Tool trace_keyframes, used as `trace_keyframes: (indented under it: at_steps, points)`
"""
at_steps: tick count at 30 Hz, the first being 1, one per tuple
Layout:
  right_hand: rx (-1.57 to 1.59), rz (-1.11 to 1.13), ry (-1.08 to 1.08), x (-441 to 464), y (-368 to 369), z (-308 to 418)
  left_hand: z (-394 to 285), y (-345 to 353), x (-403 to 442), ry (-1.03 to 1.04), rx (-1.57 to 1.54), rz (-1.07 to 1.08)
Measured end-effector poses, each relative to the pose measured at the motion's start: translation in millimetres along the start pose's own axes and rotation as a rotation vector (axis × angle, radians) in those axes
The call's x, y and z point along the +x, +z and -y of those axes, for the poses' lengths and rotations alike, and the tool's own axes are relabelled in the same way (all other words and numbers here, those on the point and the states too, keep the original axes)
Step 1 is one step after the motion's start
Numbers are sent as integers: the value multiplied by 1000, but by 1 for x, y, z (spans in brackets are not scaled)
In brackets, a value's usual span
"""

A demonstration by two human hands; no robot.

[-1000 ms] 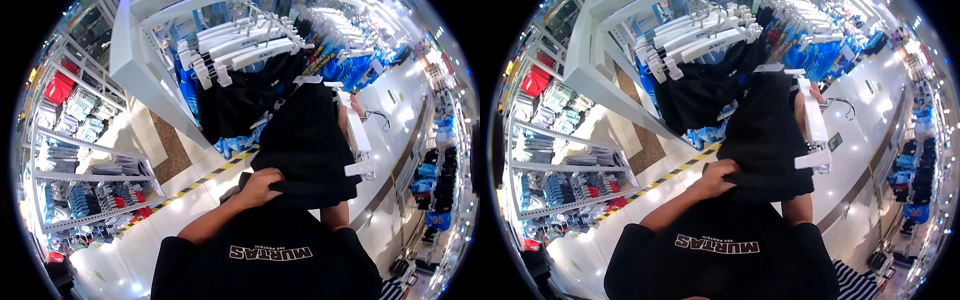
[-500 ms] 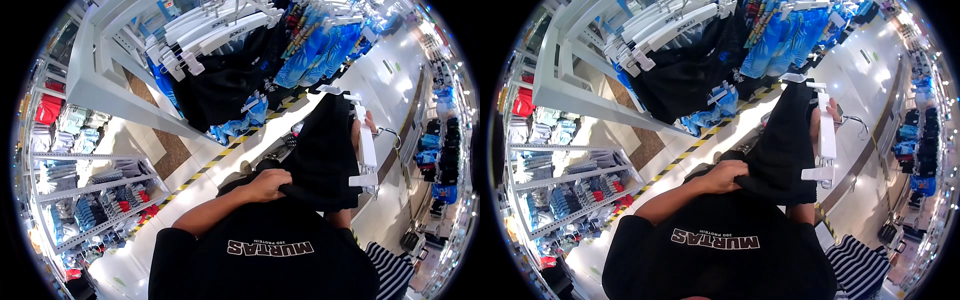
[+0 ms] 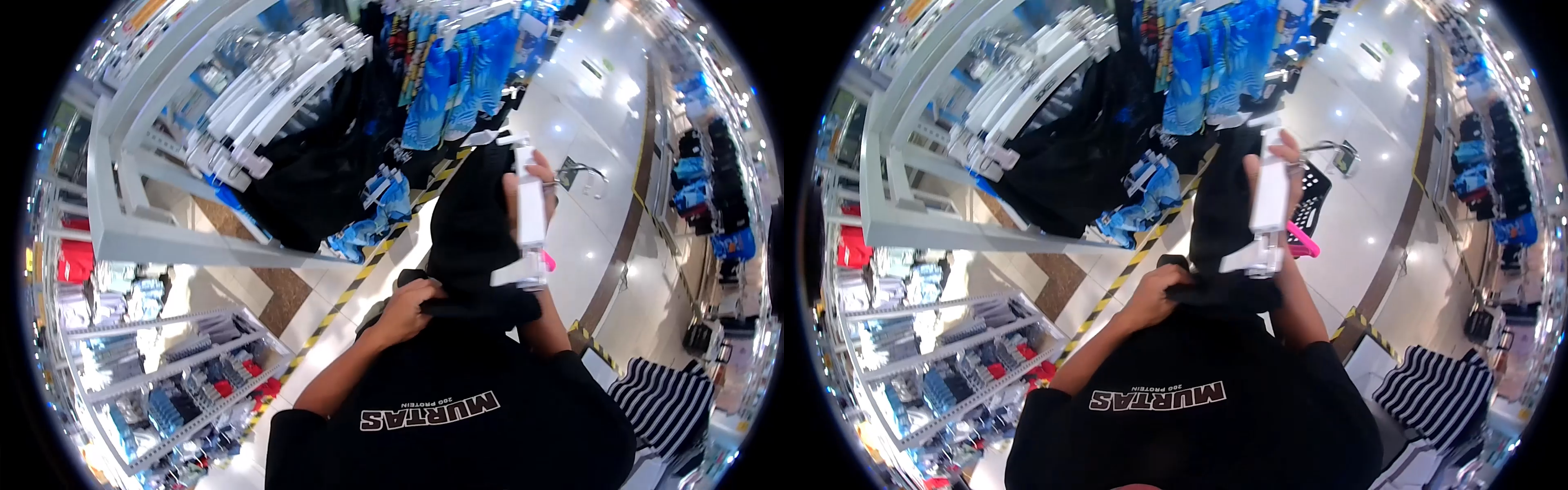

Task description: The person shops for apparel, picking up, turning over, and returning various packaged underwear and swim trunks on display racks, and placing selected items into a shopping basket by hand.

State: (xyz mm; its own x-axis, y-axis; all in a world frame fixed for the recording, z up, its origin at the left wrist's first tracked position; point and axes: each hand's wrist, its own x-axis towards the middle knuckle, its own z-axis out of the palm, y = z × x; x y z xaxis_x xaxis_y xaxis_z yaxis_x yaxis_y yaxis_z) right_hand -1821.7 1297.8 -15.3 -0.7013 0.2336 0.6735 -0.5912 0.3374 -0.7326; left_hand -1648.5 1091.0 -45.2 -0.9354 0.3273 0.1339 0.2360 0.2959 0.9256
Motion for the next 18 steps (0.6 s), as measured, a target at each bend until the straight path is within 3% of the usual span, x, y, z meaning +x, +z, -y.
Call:
trace_keyframes:
  at_steps: [2,3,6,8,10,14,16,18]
  points:
    - [-66,44,-39,-1,10,17,8,-2,-5,17,32,-50]
    - [3,46,51,-3,15,19,8,-5,-6,-5,23,-75]
    - [-68,56,-58,-4,30,32,29,-3,-19,-194,29,-178]
    - [-31,100,-14,-2,40,38,38,-6,-20,-260,-30,-198]
    - [-201,157,-199,11,50,42,15,-22,-15,-368,-4,-192]
    - [-227,217,-328,36,78,61,24,-30,-22,-188,77,-391]
    - [-262,226,-418,53,92,73,20,-41,-18,-267,-103,-454]
    - [-236,262,-431,68,108,84,19,-48,-9,-97,-140,-675]
